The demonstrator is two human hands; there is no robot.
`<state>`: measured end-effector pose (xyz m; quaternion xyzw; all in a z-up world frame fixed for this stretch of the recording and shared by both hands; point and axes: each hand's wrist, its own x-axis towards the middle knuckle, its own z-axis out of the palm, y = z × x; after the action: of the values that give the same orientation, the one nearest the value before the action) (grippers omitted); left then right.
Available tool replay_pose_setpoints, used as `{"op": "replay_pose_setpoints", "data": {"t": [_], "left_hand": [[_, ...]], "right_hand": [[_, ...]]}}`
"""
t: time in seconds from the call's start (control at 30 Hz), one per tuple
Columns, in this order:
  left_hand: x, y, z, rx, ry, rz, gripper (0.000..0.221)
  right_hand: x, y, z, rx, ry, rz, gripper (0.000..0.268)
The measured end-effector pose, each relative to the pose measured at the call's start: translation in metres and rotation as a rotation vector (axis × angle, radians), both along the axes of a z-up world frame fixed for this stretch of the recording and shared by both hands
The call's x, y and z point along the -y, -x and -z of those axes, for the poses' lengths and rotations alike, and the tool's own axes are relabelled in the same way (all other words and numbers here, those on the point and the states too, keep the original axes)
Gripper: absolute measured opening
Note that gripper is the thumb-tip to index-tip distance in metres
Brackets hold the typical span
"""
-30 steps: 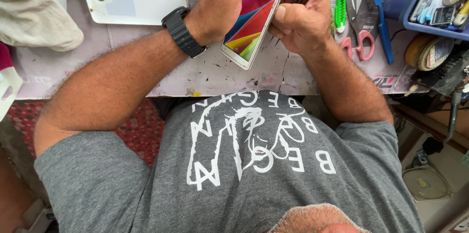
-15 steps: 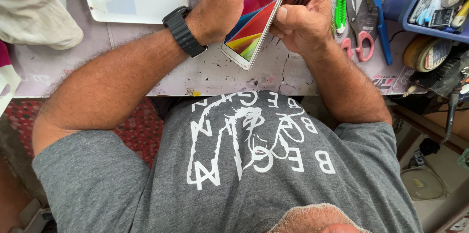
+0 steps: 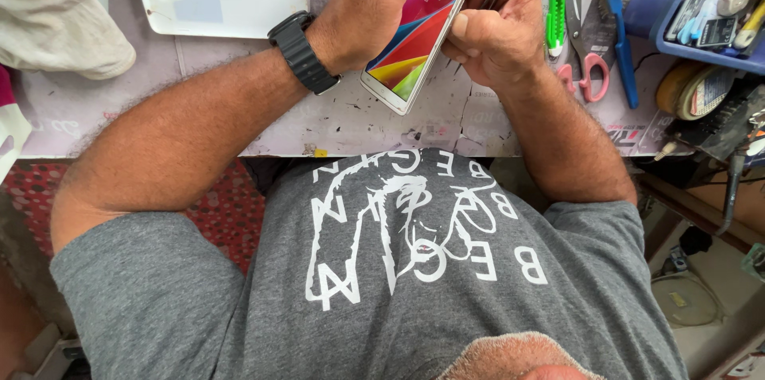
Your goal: The person holds a white smartphone and uses a metal prying tool to work along the seam between the screen and the frame. They rotate the device and continue prying around the edges, focusing on the top and side areas.
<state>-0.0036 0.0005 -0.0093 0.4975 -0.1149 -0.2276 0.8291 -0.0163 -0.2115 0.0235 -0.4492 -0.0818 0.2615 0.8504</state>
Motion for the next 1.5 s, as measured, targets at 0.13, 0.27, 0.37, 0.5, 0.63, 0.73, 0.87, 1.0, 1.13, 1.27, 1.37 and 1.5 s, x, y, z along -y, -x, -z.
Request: {"op": "replay_pose_setpoints", "data": {"t": [0.13, 0.27, 0.37, 0.5, 0.63, 0.73, 0.87, 1.0, 1.13, 1.27, 1.37, 1.5], "left_hand": [[0.0, 0.0, 0.0, -0.025, 0.009, -0.018, 0.029], [0.002, 0.001, 0.005, -0.095, 0.051, -0.032, 0.031], [0.003, 0.0, 0.01, -0.049, 0.05, -0.037, 0.039], [0.002, 0.002, 0.012, -0.089, 0.107, -0.002, 0.045], [0.004, 0.001, 0.013, -0.065, 0.088, 0.001, 0.043], [0.004, 0.001, 0.016, -0.004, 0.094, -0.018, 0.042], [0.005, 0.002, 0.015, -0.046, 0.133, -0.02, 0.04], [0.006, 0.002, 0.014, -0.026, 0.124, -0.026, 0.041], [0.006, 0.002, 0.014, -0.049, 0.133, -0.023, 0.04], [0.005, 0.001, 0.012, -0.004, 0.094, -0.031, 0.037], [0.005, 0.001, 0.004, -0.025, 0.157, -0.055, 0.027], [0.001, -0.003, -0.004, -0.09, 0.223, -0.102, 0.024]], "right_hand": [[0.002, 0.0, -0.001, -0.017, 0.023, -0.005, 0.04], [0.0, 0.0, 0.0, -0.025, 0.009, -0.003, 0.04], [-0.002, 0.0, -0.002, -0.033, -0.007, -0.005, 0.04], [-0.007, -0.002, -0.003, -0.034, -0.01, 0.001, 0.04], [-0.013, -0.004, -0.007, -0.057, -0.01, 0.021, 0.043], [-0.014, -0.005, -0.009, -0.042, -0.003, 0.008, 0.043], [-0.015, -0.004, -0.008, -0.045, -0.013, 0.01, 0.044], [-0.014, -0.002, -0.008, -0.04, 0.001, 0.021, 0.044], [-0.014, 0.0, -0.012, -0.038, 0.044, 0.033, 0.043], [-0.017, -0.002, -0.016, -0.044, 0.062, 0.043, 0.043], [-0.02, 0.0, -0.016, -0.011, 0.029, 0.067, 0.048], [-0.013, 0.002, -0.017, 0.068, 0.098, 0.144, 0.05]]}}
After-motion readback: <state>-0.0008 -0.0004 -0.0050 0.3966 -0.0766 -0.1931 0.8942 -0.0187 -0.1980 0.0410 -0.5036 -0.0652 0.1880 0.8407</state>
